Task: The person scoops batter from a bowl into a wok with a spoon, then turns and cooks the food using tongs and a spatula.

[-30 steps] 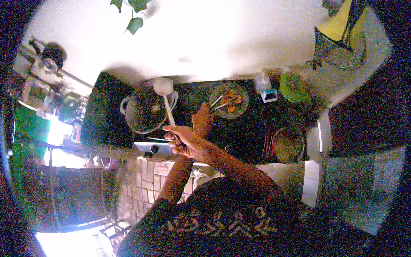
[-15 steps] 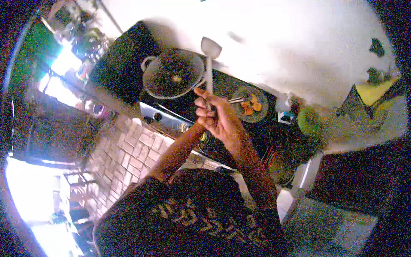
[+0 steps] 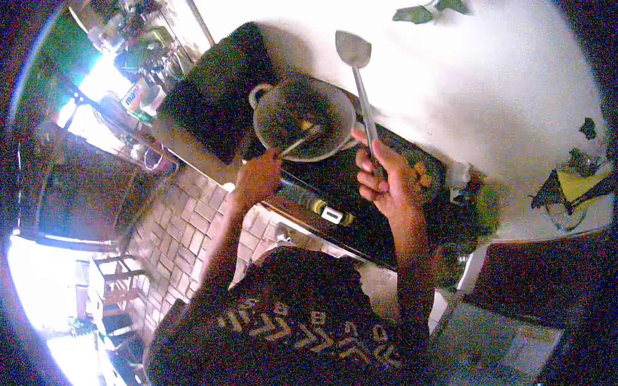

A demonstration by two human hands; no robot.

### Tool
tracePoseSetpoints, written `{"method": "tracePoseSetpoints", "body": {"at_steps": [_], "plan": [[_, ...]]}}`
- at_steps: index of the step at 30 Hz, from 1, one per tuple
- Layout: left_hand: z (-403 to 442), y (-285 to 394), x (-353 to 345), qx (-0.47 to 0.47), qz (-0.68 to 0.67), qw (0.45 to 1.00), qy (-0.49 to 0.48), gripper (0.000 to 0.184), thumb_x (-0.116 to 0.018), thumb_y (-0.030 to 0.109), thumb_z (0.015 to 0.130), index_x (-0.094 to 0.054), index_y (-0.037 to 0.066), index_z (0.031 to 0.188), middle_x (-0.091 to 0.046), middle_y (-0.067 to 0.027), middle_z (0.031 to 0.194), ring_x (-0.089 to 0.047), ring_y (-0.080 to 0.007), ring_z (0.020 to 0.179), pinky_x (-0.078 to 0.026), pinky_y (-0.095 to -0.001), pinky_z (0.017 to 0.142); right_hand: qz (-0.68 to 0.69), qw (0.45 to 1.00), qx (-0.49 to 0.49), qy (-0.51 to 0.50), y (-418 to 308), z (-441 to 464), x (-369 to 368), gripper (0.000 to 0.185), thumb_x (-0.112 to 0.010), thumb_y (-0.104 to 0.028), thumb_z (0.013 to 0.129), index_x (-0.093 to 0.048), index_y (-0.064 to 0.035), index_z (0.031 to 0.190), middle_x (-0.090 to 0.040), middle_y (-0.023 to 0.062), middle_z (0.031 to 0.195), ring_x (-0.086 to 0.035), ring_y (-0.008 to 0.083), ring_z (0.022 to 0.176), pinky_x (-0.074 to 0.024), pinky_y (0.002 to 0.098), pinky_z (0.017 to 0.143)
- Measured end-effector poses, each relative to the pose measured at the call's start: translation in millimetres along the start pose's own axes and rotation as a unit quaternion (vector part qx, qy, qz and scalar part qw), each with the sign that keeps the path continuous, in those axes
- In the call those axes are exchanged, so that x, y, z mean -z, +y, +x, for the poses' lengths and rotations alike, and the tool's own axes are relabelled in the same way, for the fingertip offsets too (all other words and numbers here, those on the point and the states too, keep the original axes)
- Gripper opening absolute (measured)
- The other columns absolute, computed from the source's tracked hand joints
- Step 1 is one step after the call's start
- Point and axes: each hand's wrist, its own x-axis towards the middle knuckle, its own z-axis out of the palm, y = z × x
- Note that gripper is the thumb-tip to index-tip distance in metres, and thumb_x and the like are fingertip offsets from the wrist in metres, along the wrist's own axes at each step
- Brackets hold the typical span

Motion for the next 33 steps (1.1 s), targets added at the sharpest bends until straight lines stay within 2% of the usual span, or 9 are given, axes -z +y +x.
{"method": "tracePoseSetpoints", "body": {"at_steps": [9,12,14,17,21,23,26,29,33], "plan": [[-4,-83,68,0.15,-0.119,0.981,0.003,0.027,-0.048,0.027,0.096,-0.053,0.004,0.109,-0.068,-0.0281,0.086,-0.066,-0.0478,0.083,-0.05,-0.0598,0.078,-0.423,0.863,0.06,0.27,136,62,79,0.041,-0.052,-0.03,0.103,-0.047,-0.0106,0.139,-0.038,-0.0064,0.064,-0.033,0.0031,0.049,-0.0284,0.0224,0.041],[14,-103,63,0.13,-0.115,0.985,-0.004,0.028,-0.05,0.028,0.095,-0.053,0.005,0.109,-0.068,-0.0277,0.085,-0.066,-0.048,0.081,-0.051,-0.0597,0.076,-0.614,0.727,0.101,0.291,130,63,68,0.048,-0.051,-0.021,0.102,-0.041,-0.0073,0.147,-0.059,0.0046,0.089,-0.051,0.0123,0.066,-0.0457,0.028,0.061],[24,-115,59,0.105,-0.11,0.988,0.004,0.029,-0.051,0.029,0.095,-0.054,0.005,0.11,-0.068,-0.0274,0.084,-0.066,-0.0481,0.08,-0.051,-0.0597,0.075,-0.656,0.697,0.084,0.277,108,60,30,0.05,-0.048,-0.014,0.101,-0.039,-0.005,0.149,-0.059,0.0143,0.128,-0.06,0.0222,0.098,-0.0463,0.0339,0.094],[35,-127,56,0.073,-0.125,0.989,0.025,0.03,-0.052,0.03,0.094,-0.055,0.005,0.111,-0.068,-0.0265,0.083,-0.066,-0.0475,0.078,-0.052,-0.0587,0.072,-0.654,0.685,0.064,0.314,109,67,22,0.049,-0.048,-0.012,0.1,-0.041,-0.0062,0.148,-0.054,0.0172,0.14,-0.056,0.0231,0.119,-0.0402,0.034,0.104],[42,-138,46,0.053,-0.136,0.989,0.037,0.03,-0.053,0.03,0.094,-0.057,0.006,0.112,-0.068,-0.0251,0.082,-0.067,-0.0451,0.076,-0.054,-0.0564,0.071,-0.584,0.717,-0.12,0.362,108,89,-7,0.048,-0.048,-0.013,0.1,-0.043,-0.006,0.147,-0.058,0.0175,0.133,-0.057,0.0246,0.117,-0.0415,0.0346,0.102],[43,-140,46,0.047,-0.137,0.989,0.043,0.03,-0.053,0.03,0.094,-0.058,0.006,0.111,-0.069,-0.0248,0.081,-0.068,-0.0444,0.076,-0.055,-0.0557,0.07,-0.686,0.681,0.137,0.216,138,91,45,0.047,-0.05,-0.015,0.1,-0.044,-0.0062,0.146,-0.065,0.0127,0.107,-0.059,0.0212,0.088,-0.0477,0.034,0.083],[41,-142,51,0.05,-0.154,0.987,0.011,0.029,-0.053,0.029,0.095,-0.058,0.006,0.112,-0.069,-0.0244,0.081,-0.068,-0.0439,0.075,-0.055,-0.0553,0.07,-0.526,0.795,-0.021,0.302,121,91,3,0.047,-0.052,-0.015,0.099,-0.046,-0.0064,0.145,-0.06,0.0042,0.09,-0.051,0.0157,0.074,-0.0458,0.0315,0.072],[39,-148,50,0.047,-0.148,0.988,0.009,0.029,-0.053,0.029,0.095,-0.058,0.006,0.113,-0.069,-0.0246,0.082,-0.068,-0.0439,0.077,-0.054,-0.0555,0.071,-0.614,0.713,0.05,0.335,128,92,10,0.047,-0.053,-0.013,0.099,-0.047,-0.0068,0.145,-0.056,-0.0008,0.087,-0.047,0.0105,0.072,-0.043,0.0268,0.067],[40,-149,54,0.044,-0.147,0.988,-0.001,0.031,-0.052,0.029,0.095,-0.056,0.005,0.114,-0.068,-0.0255,0.084,-0.067,-0.0443,0.08,-0.054,-0.0555,0.073,-0.571,0.77,0.046,0.281,139,97,22,0.046,-0.052,-0.011,0.098,-0.047,-0.0072,0.144,-0.053,-0.0034,0.085,-0.046,0.0088,0.072,-0.0423,0.0259,0.066]]}}
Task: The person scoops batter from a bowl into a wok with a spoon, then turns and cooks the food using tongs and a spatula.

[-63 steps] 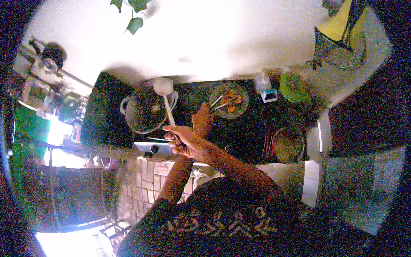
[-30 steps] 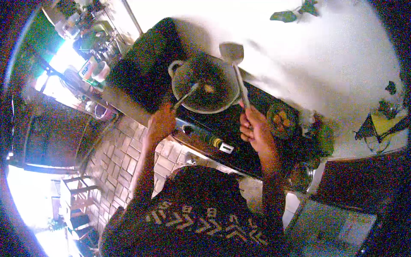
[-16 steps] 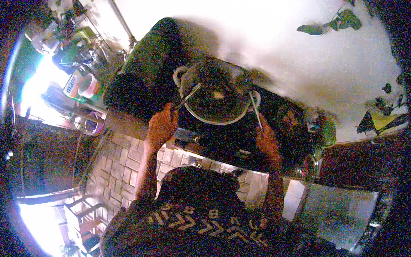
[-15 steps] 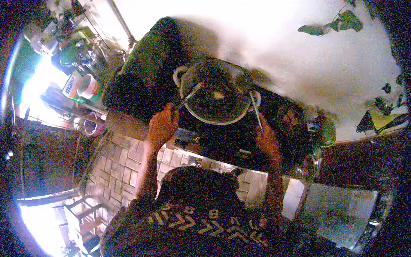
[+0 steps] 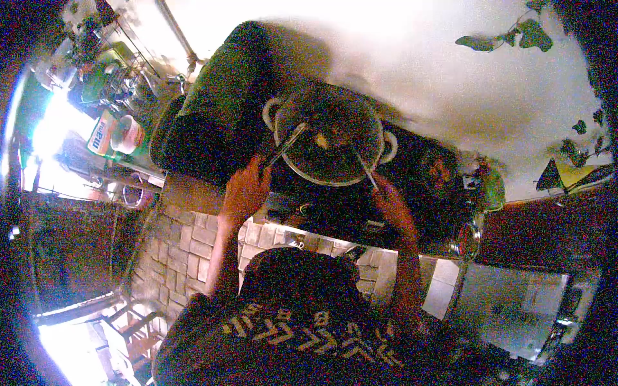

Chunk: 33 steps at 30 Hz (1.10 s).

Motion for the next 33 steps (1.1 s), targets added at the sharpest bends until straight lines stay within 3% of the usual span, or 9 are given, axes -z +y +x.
{"method": "tracePoseSetpoints", "body": {"at_steps": [3,6,8,9,11,18,24,26,33], "plan": [[-1,-2,-1,0.011,0.004,1.0,-0.003,0.031,-0.052,0.029,0.096,-0.056,0.004,0.113,-0.068,-0.0258,0.084,-0.067,-0.0446,0.081,-0.054,-0.0554,0.074,0.051,0.998,0.005,-0.03,0,1,1,0.045,-0.052,-0.012,0.098,-0.048,-0.0077,0.143,-0.054,-0.0015,0.087,-0.046,0.009,0.073,-0.042,0.0254,0.067],[-4,-4,0,0.006,-0.003,1.0,0.008,0.03,-0.052,0.029,0.096,-0.056,0.004,0.112,-0.068,-0.0259,0.084,-0.067,-0.0449,0.08,-0.054,-0.0554,0.074,0.031,0.999,-0.031,0.029,-2,0,1,0.044,-0.053,-0.012,0.098,-0.049,-0.0083,0.142,-0.055,-0.0004,0.09,-0.047,0.0098,0.074,-0.0429,0.0262,0.069],[-4,-3,0,0.002,-0.011,1.0,0.005,0.03,-0.052,0.029,0.096,-0.056,0.004,0.112,-0.068,-0.026,0.084,-0.067,-0.045,0.08,-0.054,-0.0553,0.074,-0.091,0.987,0.118,0.058,23,7,-5,0.043,-0.052,-0.012,0.098,-0.05,-0.0084,0.141,-0.054,0.0003,0.089,-0.045,0.009,0.073,-0.0411,0.0253,0.066],[-3,-2,0,-0.002,-0.011,1.0,0.01,0.029,-0.052,0.029,0.096,-0.056,0.004,0.111,-0.068,-0.0261,0.084,-0.067,-0.0451,0.08,-0.054,-0.0553,0.074,-0.092,0.987,0.118,0.059,16,5,-3,0.043,-0.052,-0.012,0.098,-0.05,-0.0084,0.141,-0.054,0.0003,0.089,-0.045,0.009,0.073,-0.0411,0.0253,0.066],[-2,-1,-3,-0.006,-0.011,1.0,0.014,0.029,-0.052,0.029,0.096,-0.056,0.004,0.111,-0.068,-0.0261,0.083,-0.067,-0.0452,0.08,-0.054,-0.0552,0.073,0.022,0.999,-0.025,-0.018,-11,-3,1,0.043,-0.052,-0.012,0.098,-0.049,-0.0085,0.141,-0.055,0.0023,0.089,-0.046,0.0099,0.074,-0.0428,0.0262,0.068],[0,1,-10,-0.018,-0.006,1.0,0.024,0.031,-0.052,0.029,0.096,-0.058,0.004,0.114,-0.068,-0.0256,0.084,-0.067,-0.0442,0.079,-0.054,-0.0546,0.073,-0.039,0.999,-0.023,0.022,6,-2,8,0.042,-0.052,-0.015,0.099,-0.049,-0.0094,0.141,-0.056,0.0027,0.093,-0.047,0.0102,0.075,-0.0444,0.0267,0.069],[-4,6,-8,-0.025,-0.012,0.999,0.044,0.032,-0.053,0.028,0.095,-0.058,0.003,0.115,-0.068,-0.0258,0.084,-0.067,-0.0442,0.079,-0.054,-0.0543,0.074,0.032,0.996,-0.062,-0.061,15,1,2,0.04,-0.053,-0.015,0.1,-0.05,-0.0109,0.14,-0.055,0.0014,0.091,-0.048,0.0084,0.074,-0.0449,0.0261,0.064],[-5,7,-6,-0.015,-0.015,0.999,0.033,0.032,-0.053,0.028,0.095,-0.058,0.004,0.115,-0.068,-0.0257,0.084,-0.067,-0.0441,0.079,-0.054,-0.0542,0.074,0.142,0.98,-0.092,-0.104,14,4,3,0.039,-0.054,-0.016,0.1,-0.051,-0.0123,0.139,-0.053,-0.0012,0.086,-0.048,0.0077,0.068,-0.0417,0.0247,0.058],[-10,1,-10,-0.02,-0.024,0.998,0.06,0.031,-0.053,0.028,0.095,-0.058,0.004,0.115,-0.068,-0.0267,0.083,-0.067,-0.0448,0.079,-0.053,-0.0553,0.074,0.181,0.971,-0.11,-0.113,-6,5,0,0.038,-0.055,-0.017,0.1,-0.051,-0.0118,0.138,-0.049,-0.0024,0.078,-0.047,0.0087,0.059,-0.0388,0.0251,0.051]]}}
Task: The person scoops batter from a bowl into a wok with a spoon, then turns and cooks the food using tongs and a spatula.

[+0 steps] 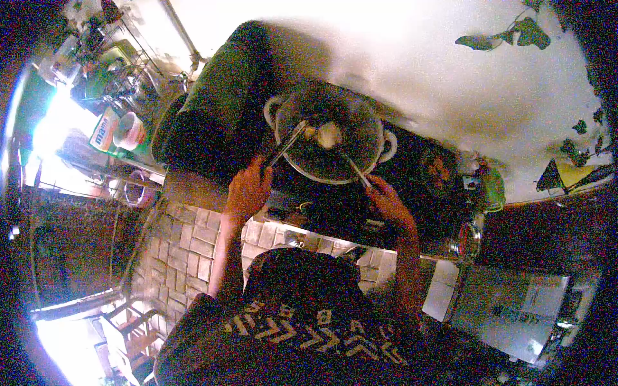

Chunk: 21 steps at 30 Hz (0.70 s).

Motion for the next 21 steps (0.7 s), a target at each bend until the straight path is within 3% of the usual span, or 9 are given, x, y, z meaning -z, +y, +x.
{"method": "tracePoseSetpoints", "body": {"at_steps": [6,8,12,15,18,21], "plan": [[-3,-2,5,-0.002,-0.005,1.0,0.01,0.03,-0.053,0.027,0.095,-0.057,0.005,0.115,-0.067,-0.0271,0.081,-0.066,-0.046,0.078,-0.053,-0.0567,0.074,0.028,0.998,0.014,0.051,10,5,0,0.036,-0.051,-0.012,0.1,-0.051,-0.0104,0.137,-0.05,-0.0006,0.077,-0.048,0.0093,0.061,-0.0404,0.0255,0.053],[-4,-3,5,-0.002,-0.009,1.0,0.015,0.03,-0.053,0.027,0.095,-0.057,0.005,0.115,-0.067,-0.0271,0.081,-0.066,-0.0463,0.078,-0.052,-0.0571,0.074,-0.025,0.995,0.037,0.087,12,5,1,0.036,-0.051,-0.01,0.1,-0.051,-0.0098,0.136,-0.051,0.0001,0.079,-0.048,0.0095,0.061,-0.0417,0.0255,0.054],[-3,-1,4,0.01,-0.014,1.0,-0.004,0.03,-0.053,0.026,0.095,-0.057,0.005,0.115,-0.067,-0.0276,0.082,-0.066,-0.0465,0.079,-0.052,-0.0571,0.075,-0.057,0.994,0.011,0.088,12,9,1,0.037,-0.054,-0.011,0.099,-0.05,-0.0095,0.135,-0.051,-0.0003,0.079,-0.048,0.0095,0.061,-0.0419,0.0254,0.055],[-3,0,5,0.01,-0.016,1.0,-0.009,0.03,-0.053,0.026,0.095,-0.057,0.005,0.115,-0.067,-0.0278,0.082,-0.066,-0.0465,0.079,-0.052,-0.057,0.075,-0.032,0.996,0.033,0.072,14,16,-6,0.036,-0.054,-0.014,0.098,-0.051,-0.0104,0.134,-0.053,-0.0005,0.076,-0.047,0.0078,0.059,-0.0394,0.0237,0.051],[-6,-1,4,0.004,-0.015,1.0,0.002,0.029,-0.053,0.026,0.095,-0.057,0.005,0.115,-0.066,-0.0277,0.081,-0.065,-0.0465,0.079,-0.051,-0.0572,0.074,0.04,0.998,-0.018,0.046,8,14,-8,0.036,-0.053,-0.017,0.098,-0.051,-0.0122,0.134,-0.054,0.0004,0.074,-0.045,0.006,0.054,-0.0352,0.0216,0.045],[-8,0,7,0.004,-0.013,1.0,0.016,0.029,-0.053,0.026,0.095,-0.056,0.005,0.114,-0.066,-0.0276,0.08,-0.065,-0.0466,0.078,-0.051,-0.0577,0.073,-0.044,0.995,0.085,0.01,33,29,-1,0.037,-0.052,-0.019,0.098,-0.051,-0.0139,0.134,-0.056,0.0019,0.074,-0.042,0.0047,0.05,-0.0313,0.0203,0.041]]}}
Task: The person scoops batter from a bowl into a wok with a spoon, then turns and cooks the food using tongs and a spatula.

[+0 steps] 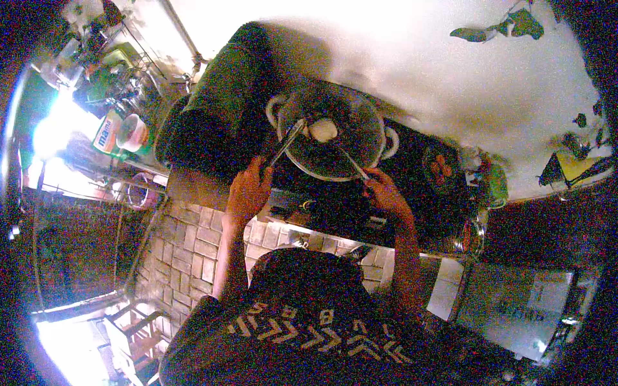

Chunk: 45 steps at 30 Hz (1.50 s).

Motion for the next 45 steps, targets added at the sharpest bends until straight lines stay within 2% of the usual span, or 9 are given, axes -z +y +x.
{"method": "tracePoseSetpoints", "body": {"at_steps": [8,15,17,21,23,30,32,35,45], "plan": [[-3,-7,-1,-0.007,0.01,1.0,0.001,0.029,-0.053,0.026,0.095,-0.055,0.005,0.114,-0.066,-0.0273,0.077,-0.065,-0.0477,0.074,-0.051,-0.0586,0.07,0.167,0.977,-0.133,0.003,-50,-9,-8,0.044,-0.054,-0.02,0.096,-0.047,-0.0129,0.139,-0.054,0.0026,0.074,-0.036,0.0052,0.046,-0.0294,0.0207,0.039],[-3,-8,-1,-0.009,0.005,1.0,0.012,0.029,-0.052,0.026,0.096,-0.055,0.004,0.114,-0.066,-0.0278,0.076,-0.065,-0.0478,0.075,-0.051,-0.0583,0.07,0.168,0.976,-0.131,0.047,-61,-23,-3,0.043,-0.054,-0.02,0.096,-0.049,-0.0118,0.138,-0.054,0.0024,0.074,-0.037,0.0052,0.047,-0.0291,0.0217,0.038],[-2,-5,2,-0.001,0.003,1.0,0.005,0.029,-0.052,0.026,0.096,-0.054,0.004,0.114,-0.066,-0.0279,0.077,-0.065,-0.0477,0.075,-0.051,-0.0582,0.07,0.067,0.995,-0.058,0.046,-42,-24,12,0.041,-0.053,-0.02,0.096,-0.05,-0.0117,0.136,-0.055,0.0029,0.075,-0.042,0.0066,0.051,-0.0338,0.0227,0.042],[2,-2,3,0.018,-0.008,0.999,-0.03,0.029,-0.051,0.027,0.096,-0.054,0.004,0.115,-0.066,-0.0283,0.078,-0.065,-0.0474,0.076,-0.051,-0.058,0.071,0.1,0.98,-0.125,0.121,-60,-38,23,0.039,-0.053,-0.017,0.096,-0.051,-0.0121,0.135,-0.056,0.0022,0.074,-0.049,0.0086,0.057,-0.039,0.0239,0.05],[2,-2,-1,0.019,0.003,0.999,-0.037,0.029,-0.051,0.027,0.096,-0.054,0.004,0.115,-0.066,-0.0285,0.079,-0.065,-0.0473,0.076,-0.051,-0.0579,0.071,-0.085,0.992,-0.055,0.08,-28,-38,51,0.037,-0.053,-0.015,0.096,-0.051,-0.013,0.133,-0.058,0.0021,0.076,-0.053,0.0107,0.064,-0.0423,0.0259,0.057],[7,0,-11,-0.021,-0.003,1.0,-0.014,0.03,-0.052,0.027,0.096,-0.055,0.003,0.114,-0.067,-0.0284,0.084,-0.065,-0.0474,0.079,-0.052,-0.0571,0.072,-0.161,0.984,-0.07,0.017,-62,-37,71,0.035,-0.054,-0.019,0.097,-0.051,-0.0114,0.131,-0.063,0.0063,0.082,-0.06,0.0165,0.072,-0.0483,0.0312,0.065],[8,2,-11,-0.016,-0.016,0.999,-0.027,0.031,-0.052,0.027,0.096,-0.056,0.003,0.115,-0.067,-0.0286,0.085,-0.065,-0.0475,0.08,-0.052,-0.0571,0.073,-0.398,0.912,0.087,0.046,-66,-33,78,0.033,-0.055,-0.022,0.096,-0.057,-0.0078,0.125,-0.068,0.0121,0.093,-0.066,0.0266,0.09,-0.0512,0.038,0.081],[11,3,-11,-0.005,-0.021,0.999,-0.05,0.032,-0.052,0.026,0.095,-0.056,0.003,0.116,-0.066,-0.0292,0.086,-0.065,-0.0477,0.08,-0.052,-0.0573,0.074,-0.407,0.913,-0.03,-0.011,-131,-30,69,0.031,-0.055,-0.023,0.095,-0.062,-0.0055,0.119,-0.069,0.016,0.109,-0.064,0.0338,0.107,-0.0478,0.0412,0.095],[3,5,5,0.025,-0.002,0.999,-0.039,0.031,-0.051,0.026,0.096,-0.055,0.002,0.116,-0.066,-0.0297,0.084,-0.064,-0.0484,0.082,-0.051,-0.0581,0.076,-0.346,0.937,0.054,-0.003,-89,14,47,0.031,-0.058,-0.023,0.094,-0.065,-0.005,0.119,-0.067,0.0187,0.115,-0.062,0.0353,0.112,-0.0468,0.0404,0.098]]}}
